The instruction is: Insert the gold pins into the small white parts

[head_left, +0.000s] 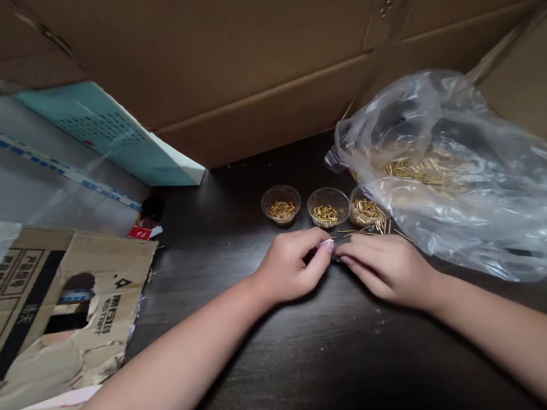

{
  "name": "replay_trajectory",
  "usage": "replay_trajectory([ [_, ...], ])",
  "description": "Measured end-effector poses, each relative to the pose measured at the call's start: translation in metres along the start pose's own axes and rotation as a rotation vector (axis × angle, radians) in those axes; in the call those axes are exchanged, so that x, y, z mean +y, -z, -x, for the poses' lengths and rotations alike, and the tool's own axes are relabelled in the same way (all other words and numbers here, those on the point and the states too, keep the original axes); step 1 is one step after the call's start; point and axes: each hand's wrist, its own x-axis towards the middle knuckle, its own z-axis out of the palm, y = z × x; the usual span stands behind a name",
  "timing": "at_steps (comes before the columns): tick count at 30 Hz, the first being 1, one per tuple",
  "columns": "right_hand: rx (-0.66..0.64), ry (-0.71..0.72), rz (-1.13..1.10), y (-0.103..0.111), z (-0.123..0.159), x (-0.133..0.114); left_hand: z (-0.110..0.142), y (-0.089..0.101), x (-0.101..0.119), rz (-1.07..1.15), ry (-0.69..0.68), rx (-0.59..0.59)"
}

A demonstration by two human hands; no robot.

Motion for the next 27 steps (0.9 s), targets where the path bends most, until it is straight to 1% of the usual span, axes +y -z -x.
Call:
replay_trajectory([
  [2,0.0,0.026,0.079,0.0,0.0002,-0.0009,0.0,-0.0001,-0.0001,-0.002,0.006,0.007],
  [5,-0.057,0.086,0.185,-0.0001,0.0009,-0.0007,0.0004,-0.0001,-0.0008,-0.003,0.013,0.01],
  [6,-0.053,0.101,0.203,-0.0003,0.0012,-0.0004,0.0005,-0.0001,-0.0011,-0.003,0.015,0.011],
  [9,-0.024,0.094,0.196,-0.0011,0.0022,0.001,0.0007,0.0,-0.0015,-0.003,0.018,0.016],
  [13,-0.106,0.065,0.128,-0.0021,0.0026,0.0023,-0.0001,0.0002,-0.0009,0.003,0.029,0.035],
  [15,-0.06,0.058,0.081,-0.0014,0.0026,0.0028,-0.0006,0.0002,-0.0004,0.006,0.03,0.047],
  [17,0.024,0.031,0.016,0.0,0.0023,0.0029,-0.001,0.0002,-0.0001,0.01,0.028,0.044],
  [22,0.197,-0.102,-0.186,0.0033,-0.0004,0.0,-0.0004,-0.0001,-0.0007,0.025,0.059,-0.03],
  [24,0.233,-0.123,-0.212,0.0034,-0.0009,-0.0019,-0.0002,0.0,-0.0013,0.039,0.081,-0.064],
  [27,0.241,-0.112,-0.226,0.0027,-0.0007,-0.0036,-0.0008,0.0007,-0.0019,0.089,0.091,-0.145],
])
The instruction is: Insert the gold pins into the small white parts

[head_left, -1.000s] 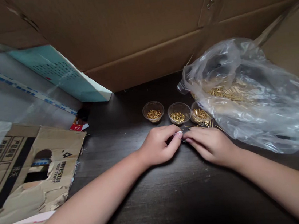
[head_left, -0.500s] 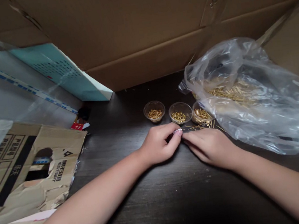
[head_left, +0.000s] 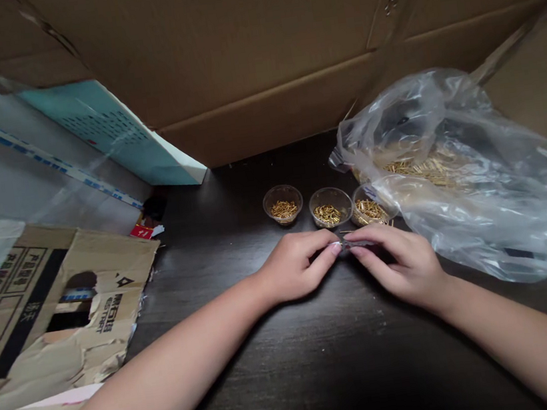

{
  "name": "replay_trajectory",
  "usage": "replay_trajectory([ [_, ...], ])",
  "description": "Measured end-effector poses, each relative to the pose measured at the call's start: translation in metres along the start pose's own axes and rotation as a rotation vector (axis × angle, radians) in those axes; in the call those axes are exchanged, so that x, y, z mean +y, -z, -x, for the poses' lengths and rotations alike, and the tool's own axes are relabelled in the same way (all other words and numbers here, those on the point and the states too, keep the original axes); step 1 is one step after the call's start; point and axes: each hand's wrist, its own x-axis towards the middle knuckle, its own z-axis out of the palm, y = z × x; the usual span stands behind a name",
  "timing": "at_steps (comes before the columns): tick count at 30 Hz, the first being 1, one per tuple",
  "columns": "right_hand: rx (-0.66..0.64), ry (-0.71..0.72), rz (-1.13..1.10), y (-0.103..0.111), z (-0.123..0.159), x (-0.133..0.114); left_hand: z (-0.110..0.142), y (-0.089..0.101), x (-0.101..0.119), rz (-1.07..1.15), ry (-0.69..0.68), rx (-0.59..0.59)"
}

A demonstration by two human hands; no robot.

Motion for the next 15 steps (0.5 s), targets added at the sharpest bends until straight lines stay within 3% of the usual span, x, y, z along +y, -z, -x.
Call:
replay_trajectory([
  [15,-0.072,-0.088,0.0,-0.0007,0.0014,0.0048,-0.0041,0.004,0.0002,0.068,-0.107,-0.049],
])
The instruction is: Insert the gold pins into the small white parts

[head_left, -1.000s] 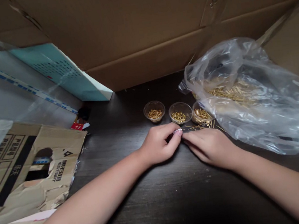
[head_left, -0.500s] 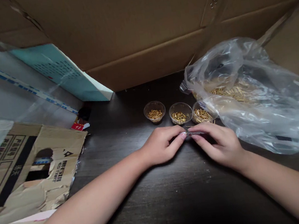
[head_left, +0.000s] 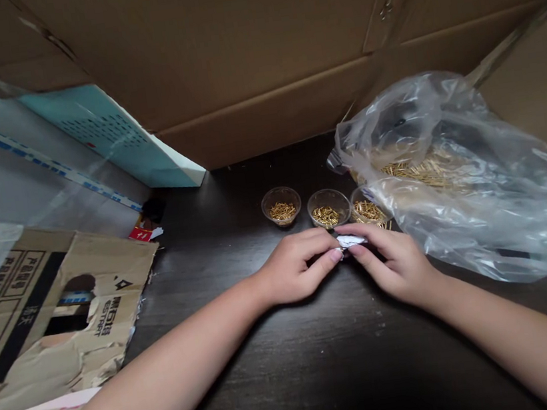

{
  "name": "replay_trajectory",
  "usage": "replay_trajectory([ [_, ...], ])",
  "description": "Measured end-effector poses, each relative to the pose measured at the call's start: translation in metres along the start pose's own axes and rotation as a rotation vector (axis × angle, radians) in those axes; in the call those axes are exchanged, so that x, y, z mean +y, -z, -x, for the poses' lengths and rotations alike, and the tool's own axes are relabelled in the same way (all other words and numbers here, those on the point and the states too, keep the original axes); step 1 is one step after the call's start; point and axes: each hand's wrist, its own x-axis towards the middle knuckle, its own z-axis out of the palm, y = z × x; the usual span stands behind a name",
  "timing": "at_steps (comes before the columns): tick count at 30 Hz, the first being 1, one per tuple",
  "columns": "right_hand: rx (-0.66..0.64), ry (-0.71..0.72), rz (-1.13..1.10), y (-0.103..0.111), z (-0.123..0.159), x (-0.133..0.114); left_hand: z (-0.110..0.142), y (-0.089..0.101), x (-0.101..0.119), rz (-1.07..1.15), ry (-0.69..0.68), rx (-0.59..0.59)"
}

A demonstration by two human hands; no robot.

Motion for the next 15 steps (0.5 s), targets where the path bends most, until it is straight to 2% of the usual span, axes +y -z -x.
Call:
replay_trajectory([
  [4,-0.033,-0.029,-0.028,0.0007,-0.001,0.0,-0.0003,-0.0001,0.0005,-0.029,-0.017,-0.039],
  [10,-0.018,0.012,-0.074,0.0034,-0.005,-0.0026,0.0009,-0.0015,0.0007,-0.022,-0.02,-0.061],
  [15,-0.025,-0.049,-0.074,0.0048,-0.0042,-0.0021,0.0016,-0.0019,0.0037,-0.075,-0.019,-0.098],
])
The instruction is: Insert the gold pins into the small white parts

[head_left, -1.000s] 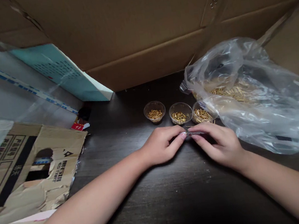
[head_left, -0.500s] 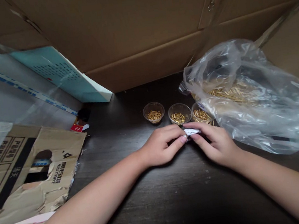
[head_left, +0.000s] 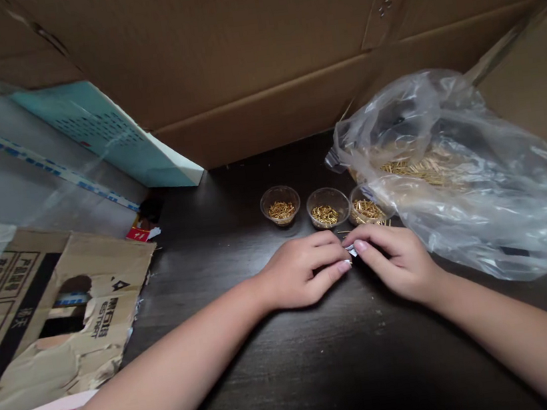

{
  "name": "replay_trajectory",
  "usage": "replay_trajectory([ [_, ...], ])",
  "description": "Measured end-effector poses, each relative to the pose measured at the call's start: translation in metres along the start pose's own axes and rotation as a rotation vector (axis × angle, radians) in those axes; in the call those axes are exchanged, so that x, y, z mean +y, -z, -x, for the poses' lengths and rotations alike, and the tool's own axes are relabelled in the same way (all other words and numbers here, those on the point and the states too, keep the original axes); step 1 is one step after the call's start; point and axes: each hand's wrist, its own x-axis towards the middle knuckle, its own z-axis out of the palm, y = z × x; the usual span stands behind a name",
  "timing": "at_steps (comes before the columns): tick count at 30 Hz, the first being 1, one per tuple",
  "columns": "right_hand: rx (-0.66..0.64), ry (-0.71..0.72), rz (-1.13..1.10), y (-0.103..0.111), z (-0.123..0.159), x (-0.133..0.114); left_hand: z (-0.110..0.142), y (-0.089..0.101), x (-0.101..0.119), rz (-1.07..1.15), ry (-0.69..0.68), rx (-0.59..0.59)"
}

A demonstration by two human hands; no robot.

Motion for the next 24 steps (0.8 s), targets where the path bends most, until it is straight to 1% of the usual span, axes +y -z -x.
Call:
replay_trajectory([
  [7,0.028,-0.05,0.02,-0.0037,0.0036,0.0046,0.0002,0.0011,-0.0006,0.095,-0.012,0.055],
  [14,0.022,-0.044,0.022,-0.0026,0.0035,0.0055,-0.001,0.0006,-0.0036,0.177,-0.018,0.107],
  [21,-0.018,-0.087,-0.023,-0.0038,0.0037,0.0047,-0.0007,0.0004,-0.0045,0.18,-0.017,0.146],
  [24,-0.022,-0.083,-0.009,-0.0032,0.003,0.003,-0.0004,0.0,-0.0041,0.166,-0.022,0.138],
])
